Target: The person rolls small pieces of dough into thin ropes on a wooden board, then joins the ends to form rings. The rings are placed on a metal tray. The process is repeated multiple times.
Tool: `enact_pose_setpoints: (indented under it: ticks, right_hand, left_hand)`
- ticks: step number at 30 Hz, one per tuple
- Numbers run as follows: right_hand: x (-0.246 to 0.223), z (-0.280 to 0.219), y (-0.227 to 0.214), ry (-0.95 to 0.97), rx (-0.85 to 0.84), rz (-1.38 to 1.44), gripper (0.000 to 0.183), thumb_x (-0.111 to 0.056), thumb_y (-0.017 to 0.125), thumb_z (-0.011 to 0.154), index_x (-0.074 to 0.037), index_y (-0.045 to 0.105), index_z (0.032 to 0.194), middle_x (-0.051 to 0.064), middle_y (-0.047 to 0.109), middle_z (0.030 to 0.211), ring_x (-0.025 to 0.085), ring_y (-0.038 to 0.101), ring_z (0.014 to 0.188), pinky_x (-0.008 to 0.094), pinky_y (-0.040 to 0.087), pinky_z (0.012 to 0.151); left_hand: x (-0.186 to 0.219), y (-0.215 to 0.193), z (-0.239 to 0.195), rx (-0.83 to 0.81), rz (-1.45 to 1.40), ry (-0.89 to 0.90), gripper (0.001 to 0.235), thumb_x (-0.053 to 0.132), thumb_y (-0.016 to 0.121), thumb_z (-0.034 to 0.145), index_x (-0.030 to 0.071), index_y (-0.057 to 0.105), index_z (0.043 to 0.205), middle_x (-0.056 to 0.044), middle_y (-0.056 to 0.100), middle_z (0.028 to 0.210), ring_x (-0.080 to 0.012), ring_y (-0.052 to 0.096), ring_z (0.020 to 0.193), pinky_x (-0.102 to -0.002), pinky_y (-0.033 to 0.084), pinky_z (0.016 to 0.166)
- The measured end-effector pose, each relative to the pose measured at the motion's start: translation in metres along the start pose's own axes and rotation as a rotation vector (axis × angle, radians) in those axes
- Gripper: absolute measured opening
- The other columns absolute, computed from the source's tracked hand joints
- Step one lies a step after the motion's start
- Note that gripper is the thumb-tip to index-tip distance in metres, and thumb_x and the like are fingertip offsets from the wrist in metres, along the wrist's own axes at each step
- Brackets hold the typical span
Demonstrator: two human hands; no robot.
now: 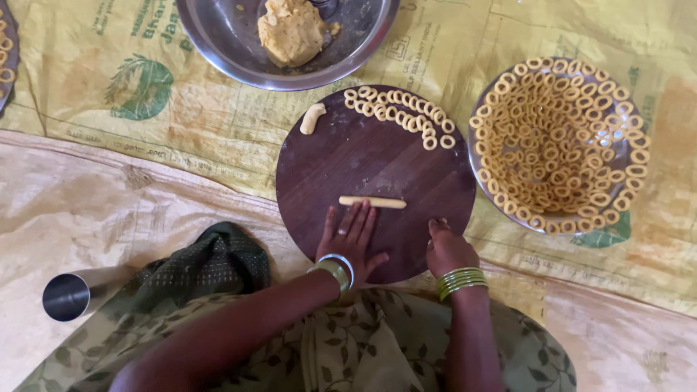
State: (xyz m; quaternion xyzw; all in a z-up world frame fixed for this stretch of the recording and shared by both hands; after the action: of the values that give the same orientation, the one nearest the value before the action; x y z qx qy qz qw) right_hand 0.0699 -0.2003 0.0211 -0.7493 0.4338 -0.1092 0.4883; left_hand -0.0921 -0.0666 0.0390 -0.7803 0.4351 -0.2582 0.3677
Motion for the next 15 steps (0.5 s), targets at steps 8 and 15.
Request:
enact_pose_setpoints:
  ticks: [8, 15]
  right_hand:
    - [-0.002, -0.007, -0.006, -0.034, 0.027, 0.034, 0.048, -0.016, 0.051, 0.093, -0.013, 0.054, 0.140, 0.010, 0.054, 0.147, 0.039, 0.065, 0.114, 0.051, 0.051, 0.098]
    - [0.004, -0.005, -0.004, -0.004, 0.000, 0.050, 0.050, -0.016, 0.051, 0.093, -0.015, 0.053, 0.144, 0.010, 0.054, 0.147, 0.039, 0.065, 0.115, 0.050, 0.050, 0.102]
  left_hand:
    - [-0.036, -0.041, 0.082, 0.260, 0.002, -0.147, 0.090, 0.070, 0.018, 0.098, 0.010, -0.001, 0.163, -0.008, -0.004, 0.172, -0.0216, -0.003, 0.156, -0.064, -0.005, 0.120]
    - [-0.050, -0.055, 0.099, 0.401, -0.110, -0.238, 0.090, 0.069, 0.024, 0.099, 0.009, 0.001, 0.162, -0.010, -0.002, 0.171, -0.0249, -0.003, 0.157, -0.068, -0.004, 0.118]
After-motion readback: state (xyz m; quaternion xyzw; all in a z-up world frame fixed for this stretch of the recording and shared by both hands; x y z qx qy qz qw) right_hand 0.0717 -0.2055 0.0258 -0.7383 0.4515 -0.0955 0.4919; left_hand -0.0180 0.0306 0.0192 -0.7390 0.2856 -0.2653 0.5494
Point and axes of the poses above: each hand's wrist, its own z-axis towards the middle knuckle, its own y-axis out of the palm, x = y × z, the point moved 3 cm from there along z, towards the middle knuckle
